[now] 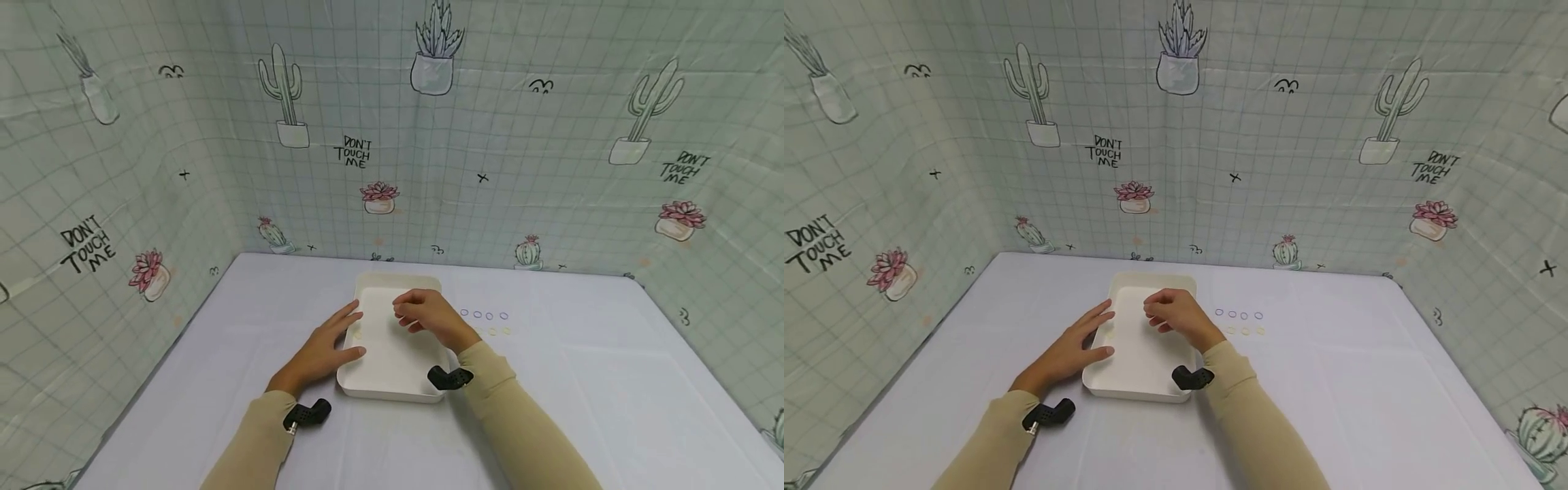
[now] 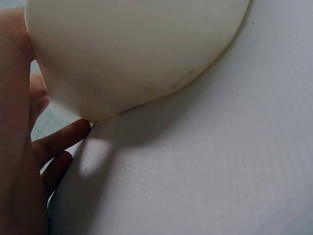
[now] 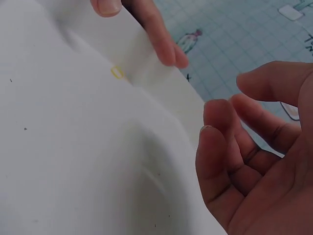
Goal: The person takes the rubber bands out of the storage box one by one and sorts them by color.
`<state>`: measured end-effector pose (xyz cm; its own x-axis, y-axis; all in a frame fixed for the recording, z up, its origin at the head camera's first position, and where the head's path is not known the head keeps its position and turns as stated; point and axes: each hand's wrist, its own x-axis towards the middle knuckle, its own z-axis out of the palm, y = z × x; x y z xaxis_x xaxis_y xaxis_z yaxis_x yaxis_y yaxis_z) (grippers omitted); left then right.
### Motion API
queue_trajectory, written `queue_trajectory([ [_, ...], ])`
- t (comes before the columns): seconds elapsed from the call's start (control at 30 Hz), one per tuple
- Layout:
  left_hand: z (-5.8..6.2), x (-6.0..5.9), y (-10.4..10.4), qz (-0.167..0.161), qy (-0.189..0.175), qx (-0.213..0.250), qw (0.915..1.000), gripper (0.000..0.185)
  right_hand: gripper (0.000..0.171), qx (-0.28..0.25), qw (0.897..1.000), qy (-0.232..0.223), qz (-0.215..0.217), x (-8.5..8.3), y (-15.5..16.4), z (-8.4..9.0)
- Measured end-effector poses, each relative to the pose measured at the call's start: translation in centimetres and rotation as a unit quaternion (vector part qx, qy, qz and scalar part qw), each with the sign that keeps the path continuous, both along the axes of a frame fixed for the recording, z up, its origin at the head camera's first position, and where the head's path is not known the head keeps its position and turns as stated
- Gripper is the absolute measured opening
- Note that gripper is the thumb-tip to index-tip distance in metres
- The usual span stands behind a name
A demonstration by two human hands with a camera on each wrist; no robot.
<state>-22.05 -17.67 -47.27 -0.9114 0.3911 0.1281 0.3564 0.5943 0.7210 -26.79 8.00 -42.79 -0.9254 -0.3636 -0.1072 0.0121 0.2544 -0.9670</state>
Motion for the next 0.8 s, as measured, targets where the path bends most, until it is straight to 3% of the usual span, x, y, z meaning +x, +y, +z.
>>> queue_trajectory([
  [0.4,0.0,-0.1,0.3,0.001,-0.009,-0.016,0.9998,0.086,0.027,0.065,0.998,-0.026,0.007,-0.8,-1.8,-0.3],
  [0.63,0.2,-0.2,0.0,-0.004,-0.005,-0.021,0.9997,0.088,0.021,0.098,0.994,-0.009,0.038,-1.2,-3.4,-1.1],
  [0.8,0.5,0.1,-0.5,-0.015,-0.024,-0.020,0.9994,0.093,0.021,0.117,0.991,0.001,0.060,-1.3,-4.4,-1.6],
])
